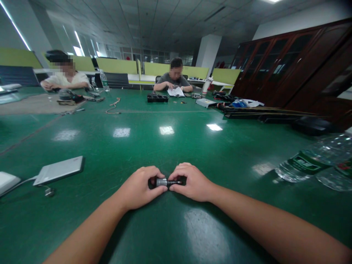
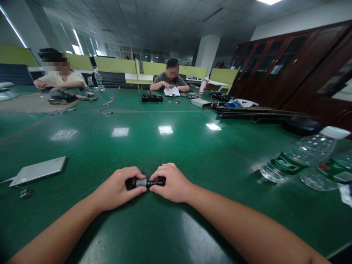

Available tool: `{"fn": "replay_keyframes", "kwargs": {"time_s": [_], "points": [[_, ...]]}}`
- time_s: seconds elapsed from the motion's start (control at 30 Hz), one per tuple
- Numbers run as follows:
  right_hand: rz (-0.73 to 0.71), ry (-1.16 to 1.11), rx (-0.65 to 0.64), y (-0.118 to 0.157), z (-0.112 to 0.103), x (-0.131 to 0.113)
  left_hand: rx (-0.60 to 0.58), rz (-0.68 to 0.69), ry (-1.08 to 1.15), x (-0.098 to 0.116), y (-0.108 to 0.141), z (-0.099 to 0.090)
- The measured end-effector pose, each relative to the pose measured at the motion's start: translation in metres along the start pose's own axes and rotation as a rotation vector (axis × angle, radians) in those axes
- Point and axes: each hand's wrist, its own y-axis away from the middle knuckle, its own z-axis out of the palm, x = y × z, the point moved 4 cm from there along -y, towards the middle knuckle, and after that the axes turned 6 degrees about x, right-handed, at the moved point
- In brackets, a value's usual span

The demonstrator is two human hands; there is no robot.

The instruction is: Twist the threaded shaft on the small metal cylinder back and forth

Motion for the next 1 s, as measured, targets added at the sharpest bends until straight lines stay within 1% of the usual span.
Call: {"fn": "replay_keyframes", "kwargs": {"time_s": [0.27, 0.83, 1.0], "points": [[0.012, -0.015, 0.013, 0.0006, -0.0003, 0.0, -0.003, 0.006, -0.003, -0.0001, 0.0009, -0.0003], [0.024, -0.008, 0.03, 0.0, -0.0004, -0.0003, 0.033, 0.018, -0.032, -0.0007, 0.0021, -0.0035], [0.026, -0.003, 0.029, -0.0002, -0.0006, -0.0003, 0.017, 0.015, -0.041, -0.0018, 0.0032, -0.0031]]}}
